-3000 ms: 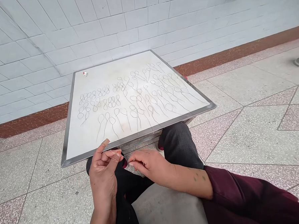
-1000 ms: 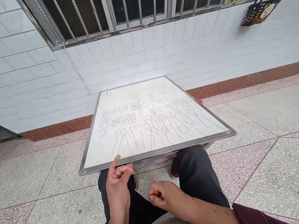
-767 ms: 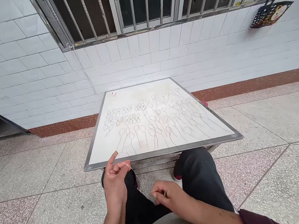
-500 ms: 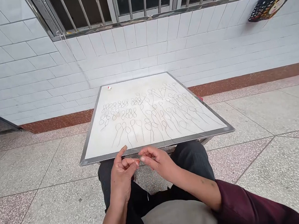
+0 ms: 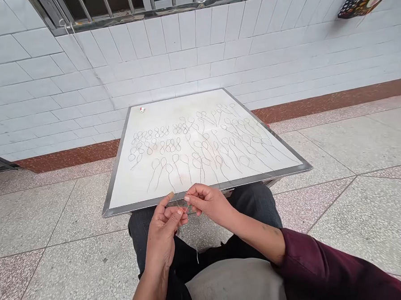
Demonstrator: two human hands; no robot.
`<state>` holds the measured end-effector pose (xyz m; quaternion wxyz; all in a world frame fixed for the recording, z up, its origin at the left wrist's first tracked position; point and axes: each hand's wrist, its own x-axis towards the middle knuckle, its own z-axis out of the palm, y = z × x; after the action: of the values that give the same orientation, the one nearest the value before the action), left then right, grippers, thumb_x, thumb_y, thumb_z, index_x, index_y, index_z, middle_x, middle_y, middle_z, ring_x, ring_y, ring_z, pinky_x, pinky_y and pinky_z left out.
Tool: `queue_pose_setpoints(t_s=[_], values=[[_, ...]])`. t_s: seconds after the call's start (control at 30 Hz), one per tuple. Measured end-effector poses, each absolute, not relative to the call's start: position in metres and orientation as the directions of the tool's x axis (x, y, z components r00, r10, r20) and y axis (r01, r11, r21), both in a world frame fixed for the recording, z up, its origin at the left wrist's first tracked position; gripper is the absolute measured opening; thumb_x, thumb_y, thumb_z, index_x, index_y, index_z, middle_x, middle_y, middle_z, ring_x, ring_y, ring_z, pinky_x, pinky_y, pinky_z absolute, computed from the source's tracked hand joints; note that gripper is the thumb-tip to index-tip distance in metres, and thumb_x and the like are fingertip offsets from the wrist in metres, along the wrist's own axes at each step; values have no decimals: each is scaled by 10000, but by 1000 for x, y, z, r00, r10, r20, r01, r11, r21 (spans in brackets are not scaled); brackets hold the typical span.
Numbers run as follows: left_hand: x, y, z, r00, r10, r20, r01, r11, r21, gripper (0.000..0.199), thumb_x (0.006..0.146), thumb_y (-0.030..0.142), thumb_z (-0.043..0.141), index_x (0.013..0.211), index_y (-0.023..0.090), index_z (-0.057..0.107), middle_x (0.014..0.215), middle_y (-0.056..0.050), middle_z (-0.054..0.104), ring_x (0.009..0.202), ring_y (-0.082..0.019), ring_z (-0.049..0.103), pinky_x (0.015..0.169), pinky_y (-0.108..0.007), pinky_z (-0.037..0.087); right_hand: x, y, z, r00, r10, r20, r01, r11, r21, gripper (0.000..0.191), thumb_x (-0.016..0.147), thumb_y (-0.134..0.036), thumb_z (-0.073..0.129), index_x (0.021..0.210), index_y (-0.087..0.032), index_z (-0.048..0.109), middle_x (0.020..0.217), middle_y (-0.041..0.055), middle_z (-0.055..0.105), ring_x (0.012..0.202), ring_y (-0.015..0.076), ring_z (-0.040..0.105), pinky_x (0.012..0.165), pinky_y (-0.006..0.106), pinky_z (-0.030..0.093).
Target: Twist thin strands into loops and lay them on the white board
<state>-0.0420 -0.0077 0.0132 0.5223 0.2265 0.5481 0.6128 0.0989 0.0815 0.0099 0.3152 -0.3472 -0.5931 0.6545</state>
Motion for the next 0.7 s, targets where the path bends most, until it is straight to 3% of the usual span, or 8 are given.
queue_pose_setpoints(t_s=[0.2, 0.37, 0.47, 0.63, 0.7], values=[[-39, -8, 1, -417, 874, -249, -350, 99, 931, 648, 672, 321, 878, 1258, 181, 640, 749, 7, 723, 747, -154, 664, 742, -284, 523, 94, 83, 5, -559, 823, -98, -17, -129, -991, 284, 825, -475, 714, 841, -195, 668, 767, -9, 659, 590, 100, 583, 536, 234, 510], [-66, -2, 4, -494, 836, -238, -263, 116, 958, 696, 647, 356, 874, 1265, 156, 623, 759, -6, 718, 748, -173, 671, 691, -293, 539, 99, 87, -5, -588, 800, -119, 44, -116, -992, 319, 866, -501, 660, 969, -200, 687, 858, 29, 686, 720, 150, 644, 560, 249, 519], [-110, 16, 11, -570, 810, -138, -44, 138, 989, 701, 653, 387, 836, 1264, 131, 606, 728, -7, 699, 779, -203, 676, 675, -309, 552, 113, 91, -26, -544, 831, -115, 138, -46, -989, 325, 915, -514, 579, 911, -203, 672, 861, 41, 689, 731, 164, 644, 566, 256, 510], [-178, 68, 13, -662, 746, -78, 114, 203, 972, 510, 699, 240, 826, 1162, 125, 645, 687, 2, 668, 722, -192, 655, 637, -295, 537, 151, 96, -74, -463, 886, -19, 372, 175, -912, 348, 966, -495, 475, 830, -222, 641, 749, 30, 638, 675, 190, 613, 613, 312, 509], [-190, 90, 9, -676, 734, -60, 156, 223, 962, 357, 845, 288, 745, 1153, 135, 650, 919, -57, 706, 799, -194, 673, 706, -348, 570, 169, 96, -90, -427, 903, 45, 433, 248, -867, 368, 968, -495, 465, 763, -233, 622, 697, 28, 622, 659, 201, 604, 637, 332, 514]])
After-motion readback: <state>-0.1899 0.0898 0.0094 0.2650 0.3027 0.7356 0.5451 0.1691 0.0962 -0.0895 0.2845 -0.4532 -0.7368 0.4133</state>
